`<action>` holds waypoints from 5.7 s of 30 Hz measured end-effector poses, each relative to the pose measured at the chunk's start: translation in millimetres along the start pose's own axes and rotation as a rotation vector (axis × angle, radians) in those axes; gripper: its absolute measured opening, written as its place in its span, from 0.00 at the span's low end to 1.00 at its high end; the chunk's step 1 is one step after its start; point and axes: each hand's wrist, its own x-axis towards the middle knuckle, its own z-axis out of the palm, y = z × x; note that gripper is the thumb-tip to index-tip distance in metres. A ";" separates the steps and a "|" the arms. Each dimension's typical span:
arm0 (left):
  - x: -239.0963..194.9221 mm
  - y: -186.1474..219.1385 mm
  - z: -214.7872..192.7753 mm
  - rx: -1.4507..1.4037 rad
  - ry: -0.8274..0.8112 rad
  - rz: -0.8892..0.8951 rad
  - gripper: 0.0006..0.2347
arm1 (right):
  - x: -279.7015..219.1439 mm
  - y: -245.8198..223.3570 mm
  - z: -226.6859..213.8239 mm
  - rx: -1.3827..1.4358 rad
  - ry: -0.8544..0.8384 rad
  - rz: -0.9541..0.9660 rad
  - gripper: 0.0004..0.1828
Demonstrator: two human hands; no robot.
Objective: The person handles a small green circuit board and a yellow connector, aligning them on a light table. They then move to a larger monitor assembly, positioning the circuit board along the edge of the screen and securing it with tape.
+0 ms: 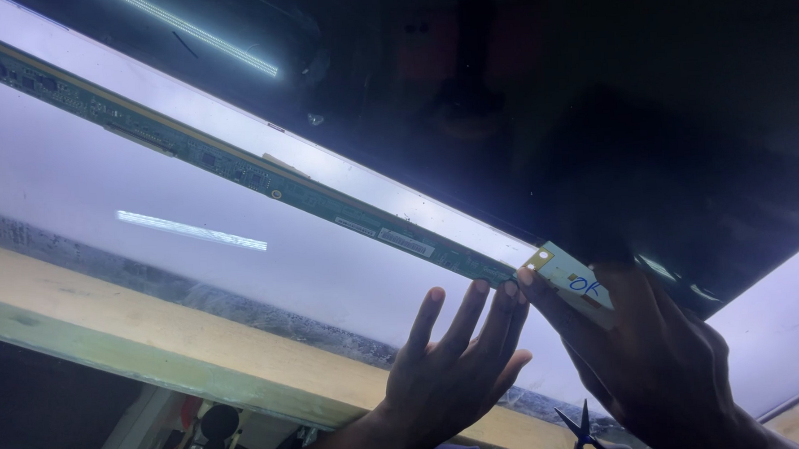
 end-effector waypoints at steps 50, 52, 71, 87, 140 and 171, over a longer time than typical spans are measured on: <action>1.4 -8.8 -2.3 0.016 0.026 0.000 0.31 | 7.8 -13.9 -5.5 -0.012 -0.041 0.056 0.26; -1.7 -1.2 -4.4 -0.004 0.017 -0.002 0.31 | 6.3 -15.2 -8.1 0.014 -0.073 0.066 0.24; 1.1 -9.7 -8.2 0.056 0.020 -0.008 0.32 | 25.6 -27.3 -12.1 0.037 -0.124 0.105 0.27; 0.8 -10.1 -13.3 0.018 0.029 -0.026 0.29 | 45.3 -35.0 -24.1 0.058 -0.205 0.120 0.27; 2.3 12.8 1.0 0.078 -0.062 -0.007 0.35 | -7.2 -4.9 -20.5 -0.097 -0.032 0.107 0.25; 0.6 17.9 8.1 0.102 -0.097 -0.007 0.35 | -14.0 6.2 1.6 0.104 -0.014 0.109 0.27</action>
